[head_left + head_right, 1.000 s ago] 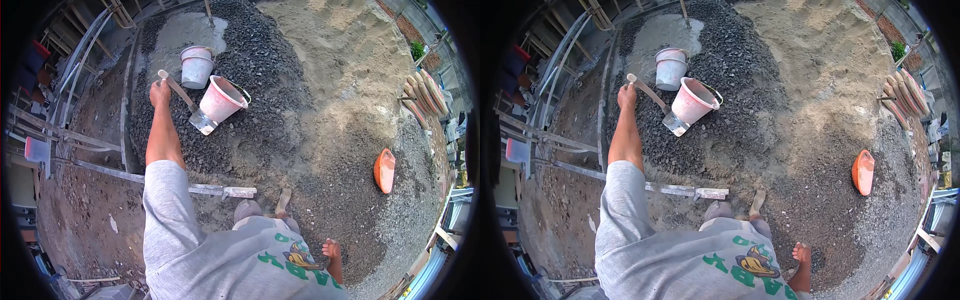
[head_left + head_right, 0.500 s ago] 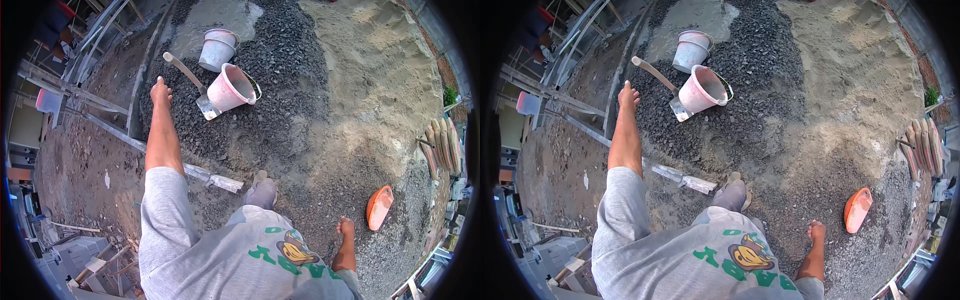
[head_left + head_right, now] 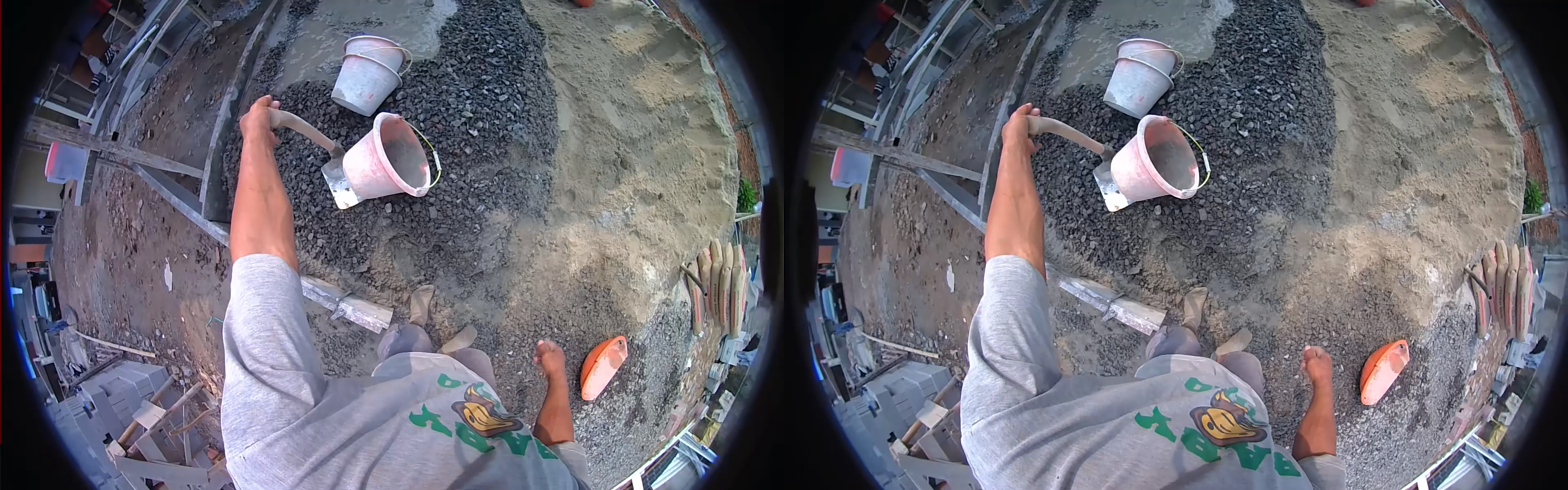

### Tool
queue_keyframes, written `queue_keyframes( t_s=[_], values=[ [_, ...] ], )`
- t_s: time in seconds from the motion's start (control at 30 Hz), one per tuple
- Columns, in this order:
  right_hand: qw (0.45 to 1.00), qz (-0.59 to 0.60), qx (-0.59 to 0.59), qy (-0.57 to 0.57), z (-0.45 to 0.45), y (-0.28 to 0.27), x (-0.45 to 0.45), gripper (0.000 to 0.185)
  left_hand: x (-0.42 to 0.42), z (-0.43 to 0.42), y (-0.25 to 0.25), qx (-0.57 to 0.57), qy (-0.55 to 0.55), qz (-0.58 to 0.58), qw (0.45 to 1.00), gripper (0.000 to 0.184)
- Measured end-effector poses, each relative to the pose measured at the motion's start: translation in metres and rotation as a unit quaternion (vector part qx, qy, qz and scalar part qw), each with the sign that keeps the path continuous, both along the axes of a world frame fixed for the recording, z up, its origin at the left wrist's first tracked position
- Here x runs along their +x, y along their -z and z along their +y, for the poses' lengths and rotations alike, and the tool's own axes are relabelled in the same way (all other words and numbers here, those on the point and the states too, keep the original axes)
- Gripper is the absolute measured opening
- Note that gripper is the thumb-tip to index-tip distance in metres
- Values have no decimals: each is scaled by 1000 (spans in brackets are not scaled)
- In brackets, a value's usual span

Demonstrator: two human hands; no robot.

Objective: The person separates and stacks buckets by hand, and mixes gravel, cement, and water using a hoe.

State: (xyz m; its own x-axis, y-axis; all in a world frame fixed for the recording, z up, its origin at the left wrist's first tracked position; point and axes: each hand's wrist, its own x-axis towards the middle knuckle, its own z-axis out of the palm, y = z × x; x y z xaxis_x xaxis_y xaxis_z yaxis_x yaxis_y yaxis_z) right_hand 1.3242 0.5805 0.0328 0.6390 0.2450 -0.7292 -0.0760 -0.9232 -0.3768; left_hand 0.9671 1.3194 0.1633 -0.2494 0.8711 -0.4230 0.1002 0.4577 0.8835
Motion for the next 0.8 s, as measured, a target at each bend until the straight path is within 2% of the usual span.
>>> queue_keyframes(
  t_s=[0.03,0.13,0.2,0.23,0.27,0.3,0.33,0.4,0.47,0.67,0.7,0.77,0.8],
  values=[
    [999,17,25,20,9,0,2,27,-2,-2,2,11,11,-8,1000,30],
    [999,27,-24,-17,33,-3,4,27,-10,-31,3,-65,24,-109,992,29],
    [999,27,-37,-13,44,1,6,27,-20,-73,4,-78,17,-263,961,29],
    [999,27,-45,-12,48,4,8,27,-26,-93,11,-46,24,-311,949,32],
    [999,27,-32,0,53,6,10,27,-33,-112,17,-43,26,-392,919,30],
    [999,30,-23,7,58,9,12,26,-36,-132,24,-34,20,-465,884,37],
    [999,36,-15,11,62,10,13,26,-38,-151,23,-44,45,-509,859,47],
    [999,40,-7,-2,69,15,17,27,-42,-178,23,-46,25,-547,835,53],
    [999,43,-5,-10,73,14,18,27,-59,-174,53,-88,19,-617,782,50],
    [998,14,33,-44,76,2,24,28,-28,-127,27,-127,-6,-604,786,28],
    [998,-7,40,-39,69,5,31,29,-36,-128,38,-92,24,-609,787,39],
    [998,-14,60,6,56,2,38,30,-44,-147,4,-87,24,-600,795,39],
    [999,-12,35,4,52,-7,39,30,-47,-159,-15,-92,23,-594,799,39]
  ],
)
